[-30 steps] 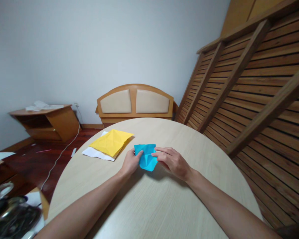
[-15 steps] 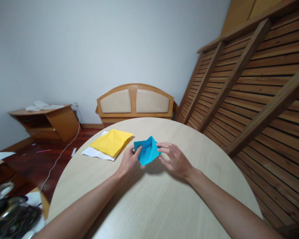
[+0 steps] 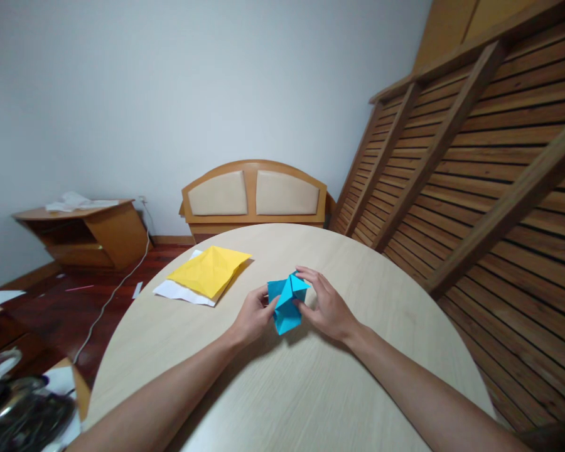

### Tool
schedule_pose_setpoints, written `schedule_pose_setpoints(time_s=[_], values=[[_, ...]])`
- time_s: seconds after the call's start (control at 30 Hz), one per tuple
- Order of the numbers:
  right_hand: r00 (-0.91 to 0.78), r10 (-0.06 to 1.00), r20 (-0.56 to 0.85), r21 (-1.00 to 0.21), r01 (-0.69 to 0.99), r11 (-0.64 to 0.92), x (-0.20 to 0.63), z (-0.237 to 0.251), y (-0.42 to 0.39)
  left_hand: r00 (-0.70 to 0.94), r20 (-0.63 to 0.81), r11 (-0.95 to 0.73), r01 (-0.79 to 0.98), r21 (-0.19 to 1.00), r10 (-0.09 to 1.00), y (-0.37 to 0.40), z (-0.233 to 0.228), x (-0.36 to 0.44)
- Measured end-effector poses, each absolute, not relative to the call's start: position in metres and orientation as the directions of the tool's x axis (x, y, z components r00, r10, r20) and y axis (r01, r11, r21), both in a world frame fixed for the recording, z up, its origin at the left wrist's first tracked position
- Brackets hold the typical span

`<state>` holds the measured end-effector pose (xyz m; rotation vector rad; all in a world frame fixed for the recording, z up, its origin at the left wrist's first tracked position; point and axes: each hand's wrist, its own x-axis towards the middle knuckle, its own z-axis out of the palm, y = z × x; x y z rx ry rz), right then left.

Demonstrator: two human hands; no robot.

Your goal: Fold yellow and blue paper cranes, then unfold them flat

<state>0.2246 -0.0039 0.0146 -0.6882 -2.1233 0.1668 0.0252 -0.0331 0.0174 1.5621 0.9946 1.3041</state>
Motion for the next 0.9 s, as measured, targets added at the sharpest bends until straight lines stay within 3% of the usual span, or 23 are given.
schedule_pose_setpoints(time_s=[0.2,0.43,0.53,0.7,0.9], values=[[-0.299,0.633,0.714,-0.545,0.329,0.771,0.22,0.009,-0.002,0.065,0.213,-0.215,0.031,0.976,0.975,-0.029,0.01,0.024],[-0.115,0.705,0.7,-0.704,0.051,0.708,0.213,0.005,0.0,-0.064,0.11,-0.116,-0.1,0.988,0.992,-0.021,0.004,0.021],[-0.054,0.754,0.655,-0.754,0.01,0.656,0.213,0.003,0.005,-0.094,0.197,-0.2,-0.023,0.979,0.976,-0.02,0.005,0.016],[0.032,0.777,0.629,-0.776,0.09,0.624,0.22,0.002,0.015,-0.078,0.458,-0.431,0.233,0.872,0.885,-0.027,0.012,0.015],[-0.053,0.779,0.625,-0.763,0.171,0.624,0.225,0.01,0.015,-0.016,0.476,-0.451,0.291,0.843,0.879,-0.04,0.014,0.025]])
